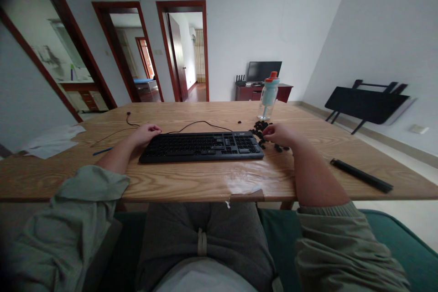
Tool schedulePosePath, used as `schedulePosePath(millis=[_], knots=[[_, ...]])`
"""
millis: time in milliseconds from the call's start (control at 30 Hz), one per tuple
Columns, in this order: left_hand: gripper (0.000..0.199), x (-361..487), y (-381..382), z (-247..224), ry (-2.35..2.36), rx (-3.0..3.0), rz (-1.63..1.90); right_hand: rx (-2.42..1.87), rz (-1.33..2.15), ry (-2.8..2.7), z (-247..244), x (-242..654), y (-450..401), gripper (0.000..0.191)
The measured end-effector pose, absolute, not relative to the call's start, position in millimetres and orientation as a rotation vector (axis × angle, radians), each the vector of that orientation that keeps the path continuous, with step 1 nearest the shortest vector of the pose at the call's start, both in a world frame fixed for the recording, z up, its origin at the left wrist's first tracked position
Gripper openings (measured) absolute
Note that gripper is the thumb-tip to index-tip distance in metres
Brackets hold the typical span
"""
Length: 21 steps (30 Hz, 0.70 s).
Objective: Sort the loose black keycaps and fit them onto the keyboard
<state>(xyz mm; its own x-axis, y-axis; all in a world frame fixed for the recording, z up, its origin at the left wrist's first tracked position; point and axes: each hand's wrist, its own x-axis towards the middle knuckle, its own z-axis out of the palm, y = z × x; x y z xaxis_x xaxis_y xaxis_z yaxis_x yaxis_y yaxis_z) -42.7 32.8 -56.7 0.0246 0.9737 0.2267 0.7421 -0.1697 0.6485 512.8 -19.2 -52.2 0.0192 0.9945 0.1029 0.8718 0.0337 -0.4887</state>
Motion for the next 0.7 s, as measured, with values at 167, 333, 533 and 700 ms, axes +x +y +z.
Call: schedulePosePath(millis=[167, 333, 533, 700], knots=[[0.022, -43, 34, -56, 1.733, 1.964, 0.922, -2.093, 0.319, -1.71, -47, 535, -22, 0.022], [0.023, -45, 37, -57, 1.731, 1.971, 0.906, -2.191, 0.399, -1.797, -54, 528, -20, 0.023], [0.025, -44, 36, -57, 1.732, 1.95, 0.913, -2.217, 0.379, -1.795, -54, 518, -21, 0.015], [0.028, -45, 36, -57, 1.725, 1.962, 0.903, -1.948, 0.443, -1.744, -42, 505, -31, 0.029]])
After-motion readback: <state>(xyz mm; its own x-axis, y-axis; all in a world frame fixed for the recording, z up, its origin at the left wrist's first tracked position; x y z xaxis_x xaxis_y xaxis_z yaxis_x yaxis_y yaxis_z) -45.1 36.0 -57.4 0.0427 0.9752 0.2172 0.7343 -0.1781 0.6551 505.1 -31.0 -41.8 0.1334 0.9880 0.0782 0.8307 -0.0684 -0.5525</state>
